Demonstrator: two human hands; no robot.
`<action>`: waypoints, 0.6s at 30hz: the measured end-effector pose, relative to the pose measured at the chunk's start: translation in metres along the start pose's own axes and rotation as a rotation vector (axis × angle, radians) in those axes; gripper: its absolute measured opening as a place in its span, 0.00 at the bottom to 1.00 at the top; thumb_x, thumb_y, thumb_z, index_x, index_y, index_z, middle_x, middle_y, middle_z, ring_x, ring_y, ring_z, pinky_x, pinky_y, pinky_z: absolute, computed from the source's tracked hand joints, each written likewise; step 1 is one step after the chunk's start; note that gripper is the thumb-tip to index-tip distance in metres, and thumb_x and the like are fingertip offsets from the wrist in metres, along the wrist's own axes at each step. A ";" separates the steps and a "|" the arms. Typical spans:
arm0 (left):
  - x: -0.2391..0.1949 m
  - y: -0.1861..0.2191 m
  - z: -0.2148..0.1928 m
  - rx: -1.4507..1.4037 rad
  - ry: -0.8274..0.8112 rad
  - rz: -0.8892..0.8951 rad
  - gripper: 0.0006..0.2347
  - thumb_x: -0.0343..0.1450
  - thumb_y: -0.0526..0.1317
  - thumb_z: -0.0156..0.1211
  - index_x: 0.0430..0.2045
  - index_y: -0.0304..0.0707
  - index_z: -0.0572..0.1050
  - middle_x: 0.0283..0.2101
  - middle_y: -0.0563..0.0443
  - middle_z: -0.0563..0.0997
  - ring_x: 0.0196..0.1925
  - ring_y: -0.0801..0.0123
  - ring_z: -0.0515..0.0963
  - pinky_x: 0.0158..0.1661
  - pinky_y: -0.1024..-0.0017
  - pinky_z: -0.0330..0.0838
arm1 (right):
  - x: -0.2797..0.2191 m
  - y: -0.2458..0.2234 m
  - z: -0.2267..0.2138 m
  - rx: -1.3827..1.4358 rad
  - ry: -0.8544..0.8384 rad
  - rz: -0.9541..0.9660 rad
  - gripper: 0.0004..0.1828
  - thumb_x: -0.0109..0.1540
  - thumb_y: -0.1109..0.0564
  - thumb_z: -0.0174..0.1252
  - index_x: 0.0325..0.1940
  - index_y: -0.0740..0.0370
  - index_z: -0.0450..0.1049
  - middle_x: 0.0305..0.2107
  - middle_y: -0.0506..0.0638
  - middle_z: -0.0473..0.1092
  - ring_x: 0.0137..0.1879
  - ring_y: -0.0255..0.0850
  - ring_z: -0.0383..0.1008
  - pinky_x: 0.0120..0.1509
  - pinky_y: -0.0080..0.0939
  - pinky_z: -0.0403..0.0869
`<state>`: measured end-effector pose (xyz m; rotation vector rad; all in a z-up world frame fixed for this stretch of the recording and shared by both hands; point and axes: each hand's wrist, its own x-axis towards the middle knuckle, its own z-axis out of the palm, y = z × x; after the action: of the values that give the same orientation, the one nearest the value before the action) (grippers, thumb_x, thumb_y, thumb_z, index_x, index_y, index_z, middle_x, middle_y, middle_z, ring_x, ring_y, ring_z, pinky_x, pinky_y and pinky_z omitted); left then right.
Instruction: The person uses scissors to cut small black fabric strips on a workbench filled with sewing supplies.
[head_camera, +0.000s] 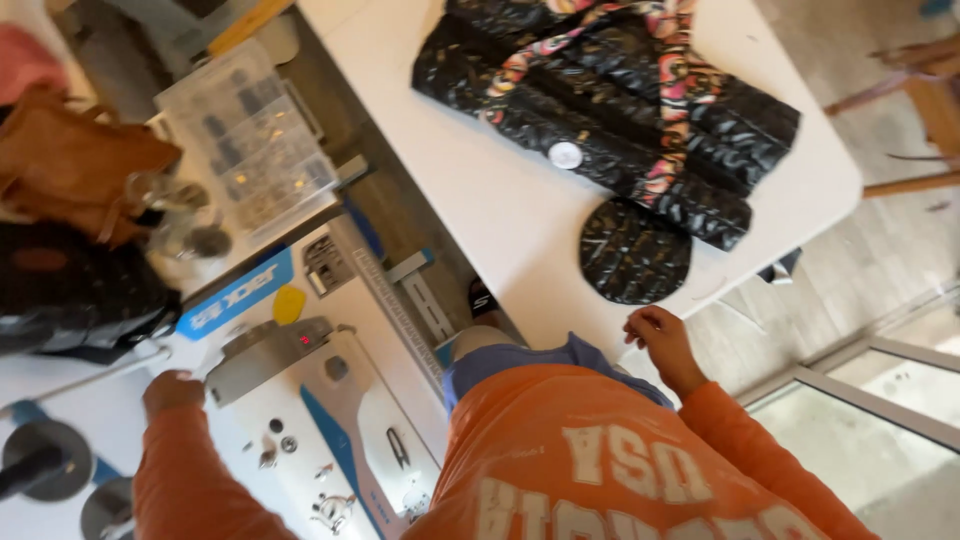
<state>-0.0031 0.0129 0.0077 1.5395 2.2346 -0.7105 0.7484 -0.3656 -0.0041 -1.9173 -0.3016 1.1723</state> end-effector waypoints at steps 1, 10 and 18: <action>-0.006 0.011 -0.007 0.008 -0.003 0.043 0.18 0.71 0.38 0.56 0.55 0.40 0.82 0.57 0.43 0.83 0.61 0.45 0.79 0.58 0.60 0.70 | -0.005 -0.003 -0.004 0.009 0.042 0.002 0.06 0.63 0.61 0.55 0.34 0.67 0.75 0.26 0.55 0.76 0.29 0.40 0.74 0.32 0.36 0.65; -0.073 0.057 -0.058 0.031 0.321 0.085 0.19 0.70 0.38 0.56 0.54 0.44 0.85 0.56 0.38 0.85 0.54 0.42 0.83 0.48 0.55 0.76 | -0.021 0.007 -0.040 -0.172 -0.010 0.054 0.07 0.63 0.55 0.58 0.37 0.60 0.77 0.29 0.50 0.76 0.32 0.40 0.77 0.44 0.44 0.75; -0.283 0.200 -0.058 -0.715 0.599 0.525 0.07 0.81 0.26 0.60 0.52 0.26 0.79 0.49 0.34 0.82 0.48 0.51 0.82 0.46 0.59 0.80 | -0.013 0.027 -0.066 0.117 -0.094 0.190 0.11 0.66 0.57 0.58 0.48 0.66 0.75 0.36 0.55 0.76 0.43 0.44 0.80 0.38 0.41 0.73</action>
<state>0.2856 -0.1127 0.1644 1.9245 1.9159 0.7082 0.7897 -0.4253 -0.0035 -1.8224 -0.0995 1.3770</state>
